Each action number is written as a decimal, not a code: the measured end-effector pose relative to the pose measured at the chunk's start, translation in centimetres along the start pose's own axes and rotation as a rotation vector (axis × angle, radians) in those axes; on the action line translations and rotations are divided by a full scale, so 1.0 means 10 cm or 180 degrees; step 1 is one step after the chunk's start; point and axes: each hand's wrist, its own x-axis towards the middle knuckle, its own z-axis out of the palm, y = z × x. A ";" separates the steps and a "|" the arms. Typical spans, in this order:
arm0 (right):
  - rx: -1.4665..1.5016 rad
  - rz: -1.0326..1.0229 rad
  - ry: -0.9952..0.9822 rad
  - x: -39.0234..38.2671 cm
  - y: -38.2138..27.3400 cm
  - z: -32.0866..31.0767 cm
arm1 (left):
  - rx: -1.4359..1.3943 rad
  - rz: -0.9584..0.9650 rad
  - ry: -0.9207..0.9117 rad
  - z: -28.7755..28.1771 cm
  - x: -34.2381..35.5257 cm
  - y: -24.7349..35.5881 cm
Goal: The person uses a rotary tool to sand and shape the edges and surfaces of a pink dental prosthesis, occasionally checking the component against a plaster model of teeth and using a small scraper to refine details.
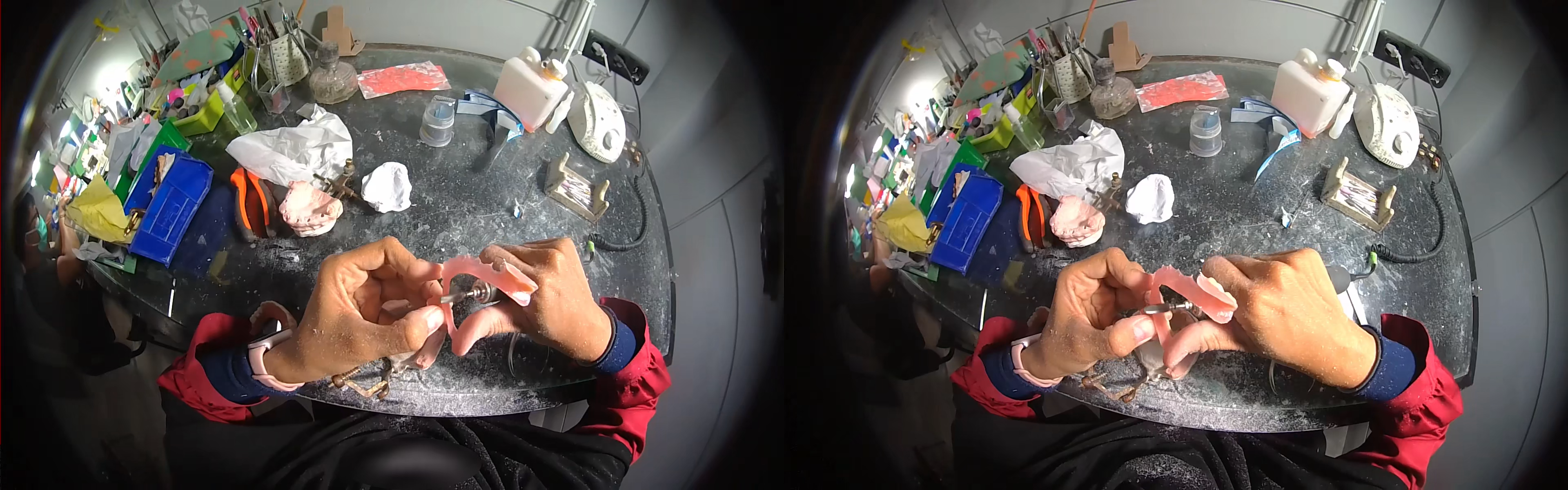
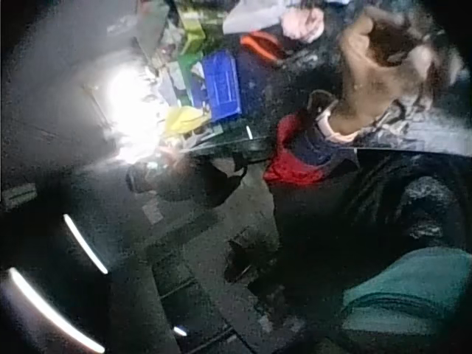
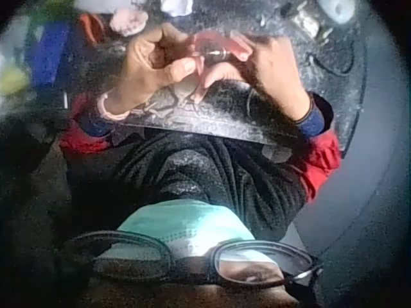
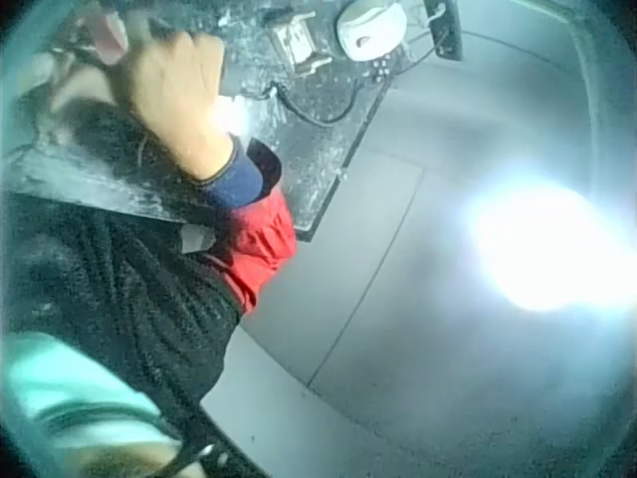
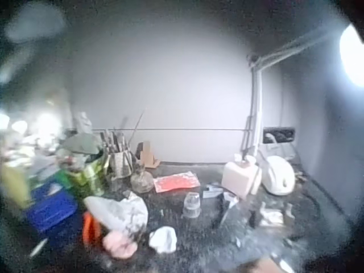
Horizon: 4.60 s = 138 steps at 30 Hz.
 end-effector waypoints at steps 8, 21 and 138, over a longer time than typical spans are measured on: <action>-0.0283 -0.0156 0.0169 0.00 0.02 -0.02 | 0.0117 -0.0098 0.0022 -0.02 0.00 0.00; 0.0181 -0.1074 0.1651 -0.03 0.22 -0.03 | 0.1038 0.0864 0.0490 0.02 -0.02 0.07; 0.0715 -0.0670 0.1613 -0.02 0.06 0.00 | 0.2429 0.1925 -0.0008 -0.13 0.12 0.03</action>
